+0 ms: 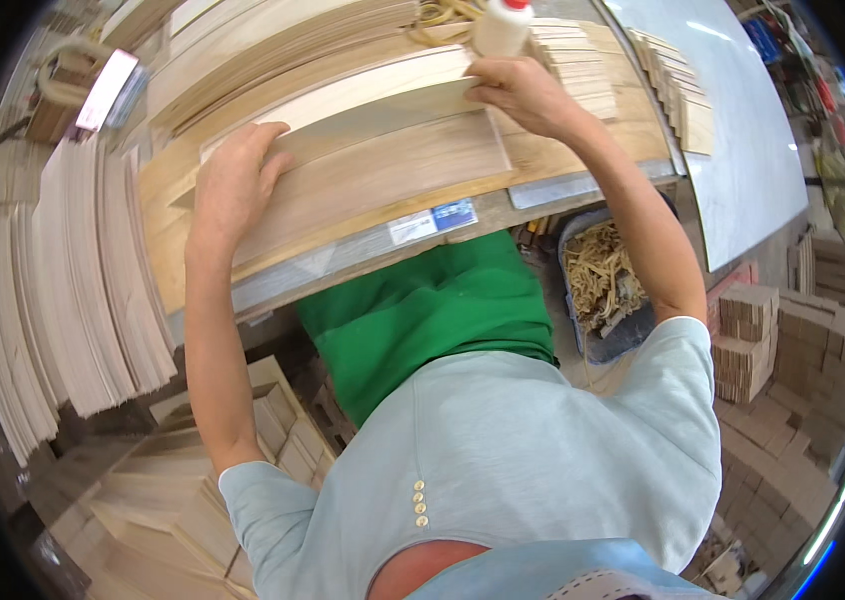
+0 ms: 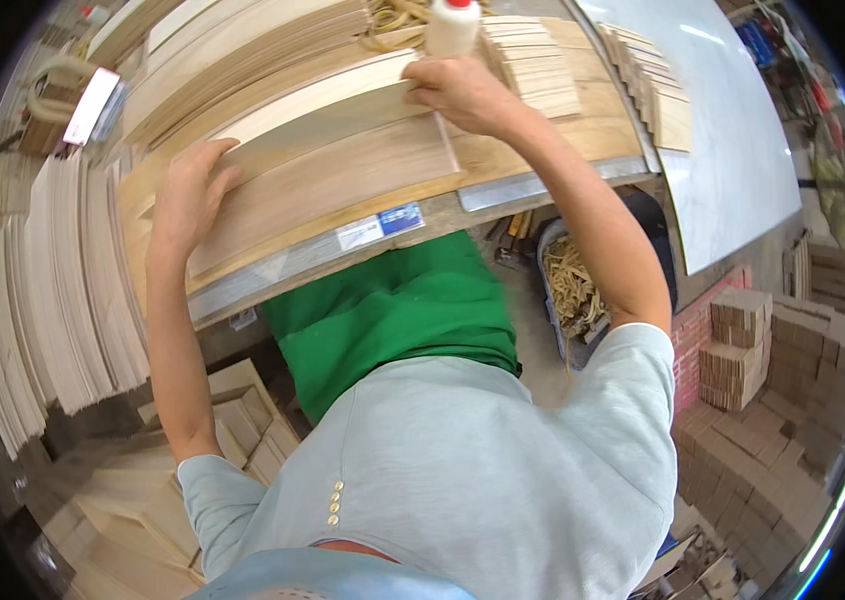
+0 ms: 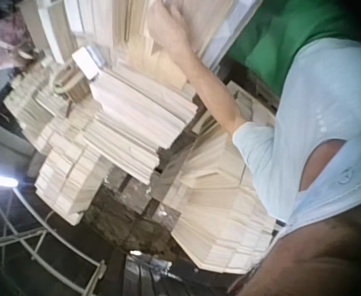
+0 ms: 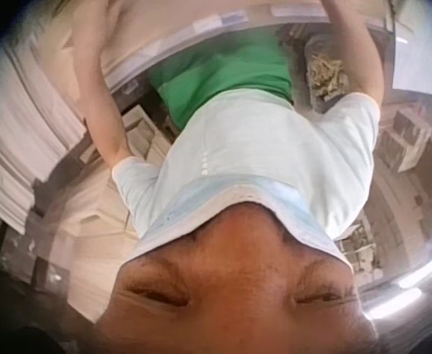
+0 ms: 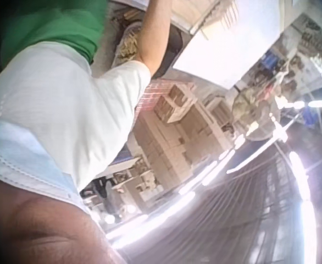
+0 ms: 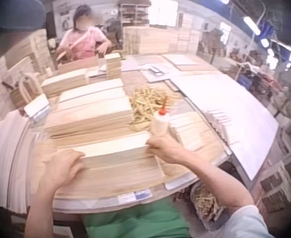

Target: Applying glue and assembling thin wood panels to form small rectangular boxes.

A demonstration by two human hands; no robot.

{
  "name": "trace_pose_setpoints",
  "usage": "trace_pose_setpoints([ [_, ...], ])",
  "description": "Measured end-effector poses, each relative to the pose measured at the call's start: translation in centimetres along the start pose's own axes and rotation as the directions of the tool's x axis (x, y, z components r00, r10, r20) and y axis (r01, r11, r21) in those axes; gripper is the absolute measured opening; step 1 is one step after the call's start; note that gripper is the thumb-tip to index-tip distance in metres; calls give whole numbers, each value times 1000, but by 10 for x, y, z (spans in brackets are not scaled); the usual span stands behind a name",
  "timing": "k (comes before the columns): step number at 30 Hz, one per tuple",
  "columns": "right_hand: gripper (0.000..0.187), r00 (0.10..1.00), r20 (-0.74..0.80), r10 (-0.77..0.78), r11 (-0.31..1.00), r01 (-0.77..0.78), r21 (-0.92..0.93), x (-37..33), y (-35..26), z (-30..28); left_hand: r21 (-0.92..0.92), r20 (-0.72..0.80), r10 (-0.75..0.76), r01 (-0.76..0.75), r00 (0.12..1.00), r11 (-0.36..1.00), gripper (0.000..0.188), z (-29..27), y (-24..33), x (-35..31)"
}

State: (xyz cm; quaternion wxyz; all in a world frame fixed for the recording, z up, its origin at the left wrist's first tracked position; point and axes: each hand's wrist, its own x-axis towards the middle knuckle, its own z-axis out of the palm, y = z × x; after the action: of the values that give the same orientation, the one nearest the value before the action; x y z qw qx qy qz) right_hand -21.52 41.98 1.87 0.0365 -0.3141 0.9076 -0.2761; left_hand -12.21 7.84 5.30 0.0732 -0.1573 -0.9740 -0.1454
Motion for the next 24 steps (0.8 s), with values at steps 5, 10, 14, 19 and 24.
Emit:
trace_pose_setpoints([
  [5,49,859,-463,217,968,-129,215,-36,20,-22,-70,-18,-33,31,999,997,18,16,6,7],
  [10,81,694,-600,399,810,-573,-124,-96,88,-23,-53,-45,11,-13,999,998,16,19,8,6],
  [14,86,697,-492,522,764,-638,-92,-102,85,-11,-58,-70,10,-14,998,998,16,17,9,8],
  [19,69,611,-676,413,882,-454,129,-113,119,2,-94,-27,-25,22,999,995,21,15,11,8],
  [24,47,665,-374,647,684,-289,669,-117,18,-11,-49,-87,22,-26,996,998,17,20,7,5],
])
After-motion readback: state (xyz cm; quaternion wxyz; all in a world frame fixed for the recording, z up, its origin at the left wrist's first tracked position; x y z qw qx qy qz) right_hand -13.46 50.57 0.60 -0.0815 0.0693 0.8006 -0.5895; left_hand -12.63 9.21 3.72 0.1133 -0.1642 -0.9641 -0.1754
